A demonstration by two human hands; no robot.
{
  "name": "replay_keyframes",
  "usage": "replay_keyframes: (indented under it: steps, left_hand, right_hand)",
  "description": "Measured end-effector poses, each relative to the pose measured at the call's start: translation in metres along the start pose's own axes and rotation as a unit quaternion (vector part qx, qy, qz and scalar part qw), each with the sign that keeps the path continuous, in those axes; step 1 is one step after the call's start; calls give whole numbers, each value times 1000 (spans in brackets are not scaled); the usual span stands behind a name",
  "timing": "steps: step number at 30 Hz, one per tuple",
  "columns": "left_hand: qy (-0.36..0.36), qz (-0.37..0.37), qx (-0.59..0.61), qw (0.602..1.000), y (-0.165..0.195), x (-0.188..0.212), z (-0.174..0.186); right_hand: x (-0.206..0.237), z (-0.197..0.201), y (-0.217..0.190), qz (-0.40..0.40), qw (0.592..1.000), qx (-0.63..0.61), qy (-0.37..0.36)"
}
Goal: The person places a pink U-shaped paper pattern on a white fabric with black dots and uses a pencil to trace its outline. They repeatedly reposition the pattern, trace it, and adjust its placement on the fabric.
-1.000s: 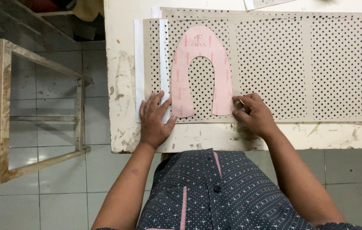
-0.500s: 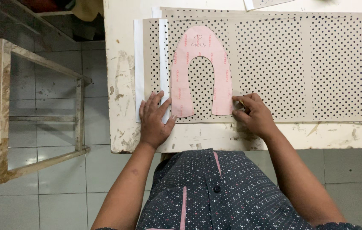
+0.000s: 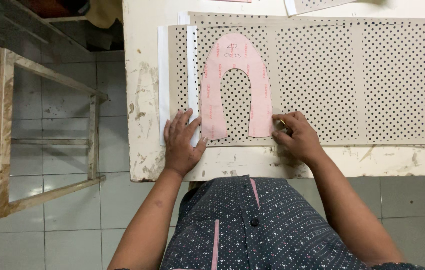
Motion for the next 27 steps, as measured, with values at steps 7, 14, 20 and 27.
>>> replay_keyframes:
  steps: [7,14,20,27]
  left_hand:
    - [-6,1,1,1000,2,0,2]
    - [13,-7,15,1000,4,1,6]
    - [12,-7,17,1000,2,2,9]
    - [-7,-2,-2,1000,-1,3,6]
  right_hand:
    - [1,2,0,4,1000,24,-6]
    - [2,4,1,12,1000,5,-8]
    - [4,3,-3,14,1000,20,-7]
    - [5,0,-5,-3,1000,18,-19]
Point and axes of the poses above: each hand's wrist, its own x-axis away from the middle knuckle, its own z-axis out of the back of the hand, y = z × x, the point moved 3 cm from there along -x, towards the middle knuckle, and after that the axes turned 10 degrees about y, right-handed, at the moved point
